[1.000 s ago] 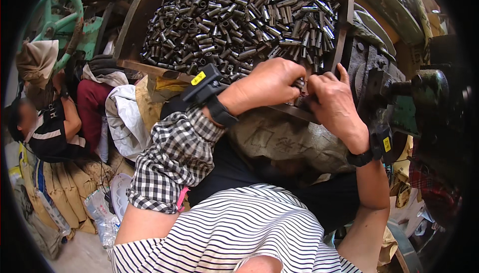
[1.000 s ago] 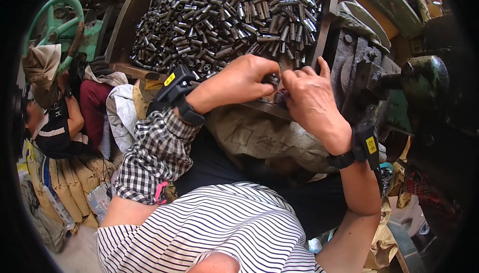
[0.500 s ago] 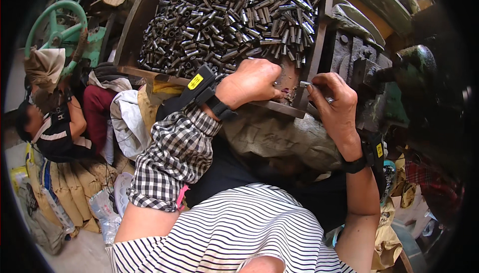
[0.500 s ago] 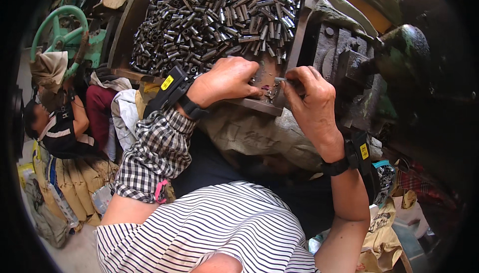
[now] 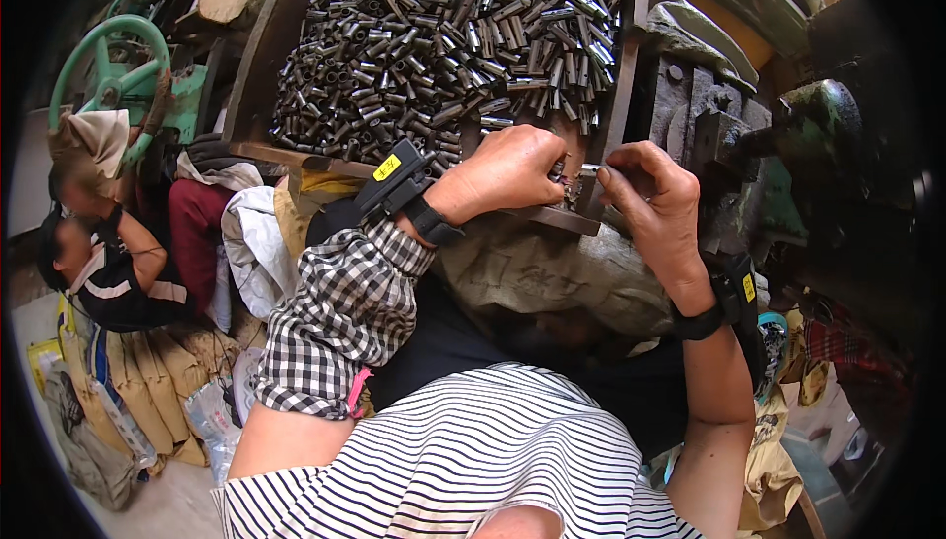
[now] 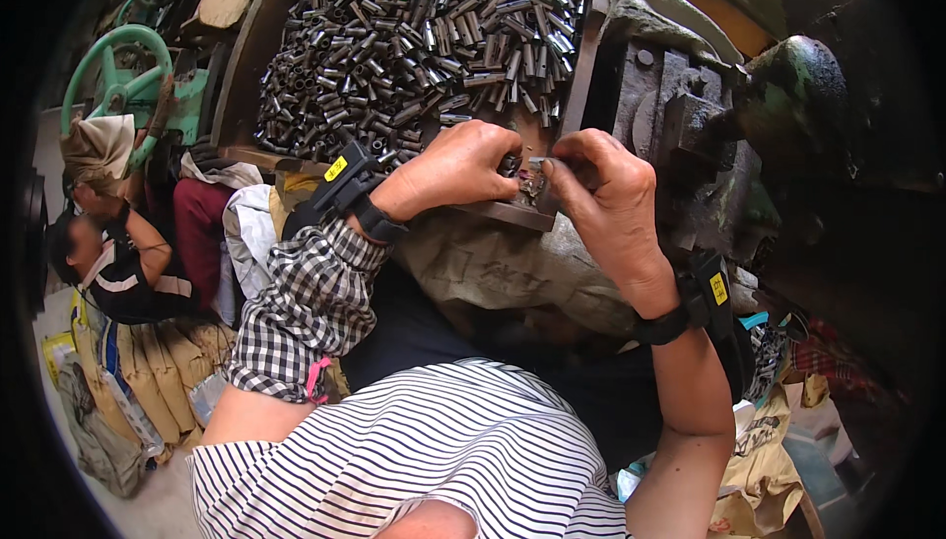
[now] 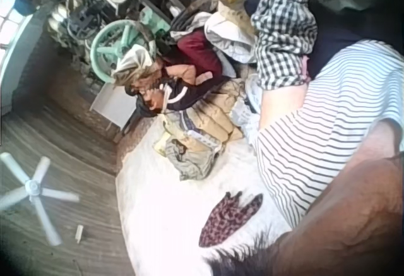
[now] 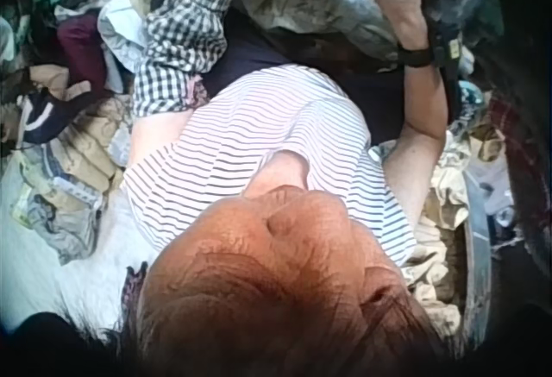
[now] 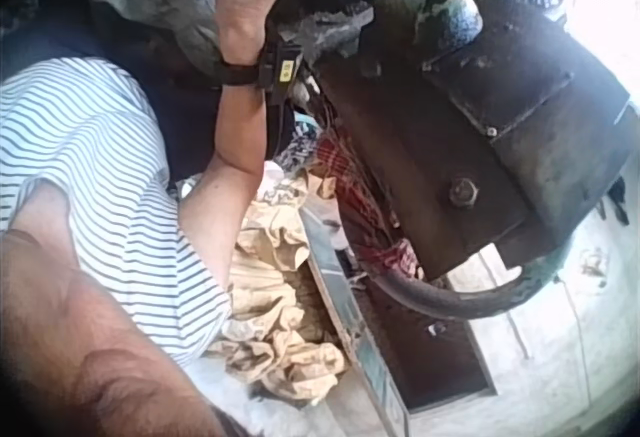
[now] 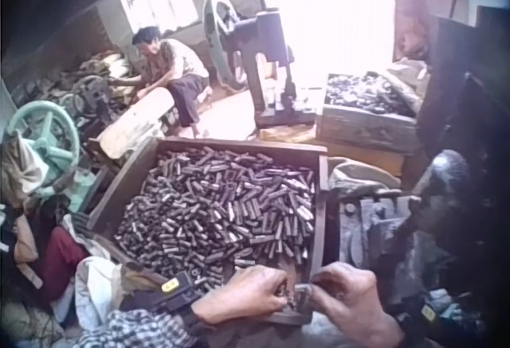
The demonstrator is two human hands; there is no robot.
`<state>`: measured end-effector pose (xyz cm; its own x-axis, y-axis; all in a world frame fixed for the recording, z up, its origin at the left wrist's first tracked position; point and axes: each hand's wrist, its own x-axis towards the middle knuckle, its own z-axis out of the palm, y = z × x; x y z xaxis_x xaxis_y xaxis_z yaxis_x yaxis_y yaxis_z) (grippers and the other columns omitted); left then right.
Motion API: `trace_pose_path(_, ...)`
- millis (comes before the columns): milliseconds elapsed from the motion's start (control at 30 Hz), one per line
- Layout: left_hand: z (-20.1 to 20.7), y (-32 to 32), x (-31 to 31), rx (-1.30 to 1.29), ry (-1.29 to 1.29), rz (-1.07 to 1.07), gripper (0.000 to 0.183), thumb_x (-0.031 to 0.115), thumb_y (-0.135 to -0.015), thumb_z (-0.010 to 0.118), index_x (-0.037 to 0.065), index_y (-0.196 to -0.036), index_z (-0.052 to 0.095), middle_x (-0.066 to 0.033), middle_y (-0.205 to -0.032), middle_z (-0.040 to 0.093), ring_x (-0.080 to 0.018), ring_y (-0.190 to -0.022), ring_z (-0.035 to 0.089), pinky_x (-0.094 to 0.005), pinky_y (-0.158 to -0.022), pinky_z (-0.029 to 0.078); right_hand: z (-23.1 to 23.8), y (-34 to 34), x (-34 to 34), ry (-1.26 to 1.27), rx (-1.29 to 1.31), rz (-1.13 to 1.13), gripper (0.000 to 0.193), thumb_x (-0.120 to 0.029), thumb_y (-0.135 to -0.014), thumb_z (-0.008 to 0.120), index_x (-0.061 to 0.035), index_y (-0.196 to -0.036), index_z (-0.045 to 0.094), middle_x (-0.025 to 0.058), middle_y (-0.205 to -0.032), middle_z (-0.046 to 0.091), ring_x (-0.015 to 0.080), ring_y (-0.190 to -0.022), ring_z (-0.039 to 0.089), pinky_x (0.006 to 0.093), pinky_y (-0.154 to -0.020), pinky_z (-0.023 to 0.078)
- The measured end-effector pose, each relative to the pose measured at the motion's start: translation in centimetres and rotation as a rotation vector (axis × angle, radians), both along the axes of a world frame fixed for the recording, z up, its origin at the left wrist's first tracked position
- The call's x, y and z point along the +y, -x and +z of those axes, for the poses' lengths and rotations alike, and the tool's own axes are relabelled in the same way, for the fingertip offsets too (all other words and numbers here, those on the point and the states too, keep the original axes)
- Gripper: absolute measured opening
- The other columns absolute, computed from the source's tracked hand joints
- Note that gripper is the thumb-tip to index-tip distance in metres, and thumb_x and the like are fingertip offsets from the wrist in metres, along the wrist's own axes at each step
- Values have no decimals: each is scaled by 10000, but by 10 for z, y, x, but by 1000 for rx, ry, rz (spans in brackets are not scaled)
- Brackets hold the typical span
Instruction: Inserting small metal cylinders into a press machine for industrial processing.
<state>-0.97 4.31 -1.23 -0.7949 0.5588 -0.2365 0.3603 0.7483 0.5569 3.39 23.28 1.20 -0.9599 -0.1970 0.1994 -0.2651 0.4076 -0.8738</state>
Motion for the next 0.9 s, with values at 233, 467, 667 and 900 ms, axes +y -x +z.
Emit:
trace_pose_path(233,16,2,-3,-698,-827,380,109,84,-781,648,46,-863,588,16,-646,574,-25,-458,456,-184,-384,323,-1,5,10,560,-501,-40,84,-63,-855,629,14,-884,612,30,-783,621,74,-644,607,199,-557,526)
trace_pose_path(467,9,-2,-2,-859,-1164,436,88,78,-814,579,55,-894,549,13,-689,583,-24,-493,495,-152,-372,308,-4,5,6,735,-583,-68,91,-25,-837,631,5,-913,589,44,-829,629,113,-721,648,201,-609,519)
trace_pose_path(667,8,-3,-1,-832,-1233,466,81,77,-833,532,55,-910,544,-3,-708,592,-32,-526,534,-149,-389,347,-4,3,4,749,-559,-67,96,0,-824,629,5,-909,582,58,-867,626,124,-772,647,200,-612,509)
trace_pose_path(900,7,-5,0,-851,-1250,472,101,81,-850,516,44,-939,548,-26,-720,602,-45,-555,560,-153,-396,382,-4,1,2,785,-523,-89,111,14,-816,624,2,-918,581,61,-878,626,123,-794,645,199,-608,506)
